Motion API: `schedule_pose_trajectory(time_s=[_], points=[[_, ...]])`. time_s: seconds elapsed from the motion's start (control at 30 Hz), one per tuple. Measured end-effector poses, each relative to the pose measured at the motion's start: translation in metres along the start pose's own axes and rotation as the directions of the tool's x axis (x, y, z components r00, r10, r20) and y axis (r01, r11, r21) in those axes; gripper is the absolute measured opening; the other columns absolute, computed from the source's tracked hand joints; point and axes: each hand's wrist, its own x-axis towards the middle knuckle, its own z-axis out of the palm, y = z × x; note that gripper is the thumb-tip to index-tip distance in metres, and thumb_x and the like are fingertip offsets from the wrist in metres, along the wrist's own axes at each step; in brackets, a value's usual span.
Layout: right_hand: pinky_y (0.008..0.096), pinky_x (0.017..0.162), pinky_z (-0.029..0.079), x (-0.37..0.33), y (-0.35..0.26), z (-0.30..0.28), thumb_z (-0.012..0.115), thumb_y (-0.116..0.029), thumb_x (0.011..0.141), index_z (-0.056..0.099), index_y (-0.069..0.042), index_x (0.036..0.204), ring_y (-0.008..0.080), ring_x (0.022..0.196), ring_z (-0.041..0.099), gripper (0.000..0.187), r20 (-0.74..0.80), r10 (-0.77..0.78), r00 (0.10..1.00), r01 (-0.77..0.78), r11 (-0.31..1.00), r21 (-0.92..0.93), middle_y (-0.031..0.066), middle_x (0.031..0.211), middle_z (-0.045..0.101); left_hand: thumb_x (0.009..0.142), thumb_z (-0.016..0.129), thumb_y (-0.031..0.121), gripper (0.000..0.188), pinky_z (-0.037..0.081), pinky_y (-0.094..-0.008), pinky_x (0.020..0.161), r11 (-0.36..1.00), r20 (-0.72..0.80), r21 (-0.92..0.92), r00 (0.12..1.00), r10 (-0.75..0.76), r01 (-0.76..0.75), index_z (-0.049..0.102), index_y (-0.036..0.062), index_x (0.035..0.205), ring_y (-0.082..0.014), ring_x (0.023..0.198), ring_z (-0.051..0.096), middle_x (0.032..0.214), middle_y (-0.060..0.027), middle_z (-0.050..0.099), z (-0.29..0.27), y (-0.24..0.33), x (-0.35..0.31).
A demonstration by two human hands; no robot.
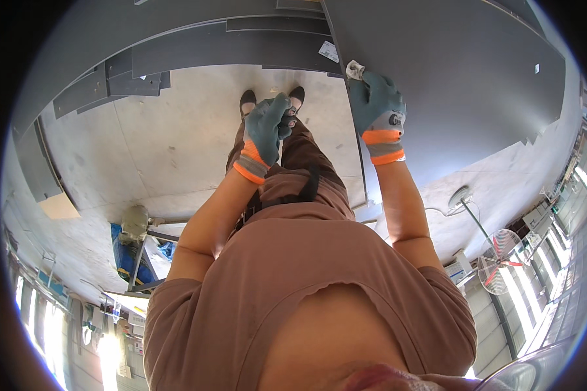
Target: The person applies a bead of adhesive along the edge of a large dark panel using a caulking gun, then smooths it with a plastic spreader. They later wipe the panel surface with a cloth and a water bottle.
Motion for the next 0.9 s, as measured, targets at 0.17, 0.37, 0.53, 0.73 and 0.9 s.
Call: schedule_pose_trajectory(time_s=[0.17, 0.37, 0.53, 0.73, 0.9], points=[[0.0520, 0.069, 0.057, 0.001, 0.009, 0.009, 0.065, -0.029, 0.096, 0.073, -0.012, 0.100, 0.0424, 0.080, 0.070, 0.019, -0.102, -0.018, 0.995, 0.026, 0.997, 0.074, 0.0165, 0.094, 0.072, 0.098, 0.070, 0.033, 0.031, 0.045, -0.0205, 0.056, 1.000, -0.032, -0.004, 0.999, 0.012, -0.012, 0.066, 0.0023, 0.095, -0.0095, 0.067, 0.060, 0.084, -0.0041, 0.066, -0.002, 0.006, 0.003], [0.0430, 0.066, 0.057, 0.007, 0.004, 0.007, 0.064, -0.017, 0.096, 0.074, -0.006, 0.097, 0.0372, 0.078, 0.072, 0.015, -0.125, -0.092, 0.988, 0.093, 0.996, 0.004, 0.0172, 0.088, 0.073, 0.099, 0.069, 0.032, 0.028, 0.045, -0.0211, 0.058, 1.000, 0.017, -0.006, 1.000, 0.007, -0.007, 0.066, 0.0049, 0.100, -0.0112, 0.070, 0.061, 0.090, -0.0054, 0.067, -0.019, 0.003, 0.012], [0.0428, 0.066, 0.057, 0.010, 0.009, 0.008, 0.066, -0.017, 0.093, 0.074, -0.006, 0.095, 0.0369, 0.076, 0.070, 0.014, -0.120, -0.130, 0.984, 0.131, 0.991, -0.004, 0.0159, 0.085, 0.073, 0.099, 0.070, 0.033, 0.028, 0.045, -0.0214, 0.057, 1.000, 0.006, 0.017, 1.000, 0.020, -0.020, 0.067, 0.0047, 0.100, -0.0113, 0.070, 0.061, 0.090, -0.0053, 0.067, -0.016, 0.006, 0.015], [0.0439, 0.061, 0.054, 0.016, 0.012, 0.010, 0.069, -0.016, 0.090, 0.071, -0.007, 0.086, 0.0357, 0.071, 0.067, 0.010, -0.123, -0.188, 0.974, 0.184, 0.982, -0.048, 0.0134, 0.078, 0.070, 0.097, 0.071, 0.032, 0.027, 0.045, -0.0220, 0.057, 1.000, -0.036, -0.015, 0.999, -0.002, 0.002, 0.067, 0.0052, 0.099, -0.0118, 0.070, 0.062, 0.089, -0.0055, 0.068, -0.013, 0.010, 0.017], [0.0448, 0.056, 0.051, 0.025, 0.012, 0.016, 0.072, -0.014, 0.087, 0.067, -0.007, 0.077, 0.0354, 0.066, 0.064, 0.013, -0.148, -0.224, 0.963, 0.220, 0.975, -0.044, 0.0122, 0.069, 0.066, 0.097, 0.072, 0.031, 0.026, 0.045, -0.0224, 0.057, 0.999, -0.027, -0.038, 1.000, 0.010, -0.011, 0.068, 0.0056, 0.099, -0.0122, 0.070, 0.062, 0.089, -0.0056, 0.068, -0.014, 0.009, 0.020]])
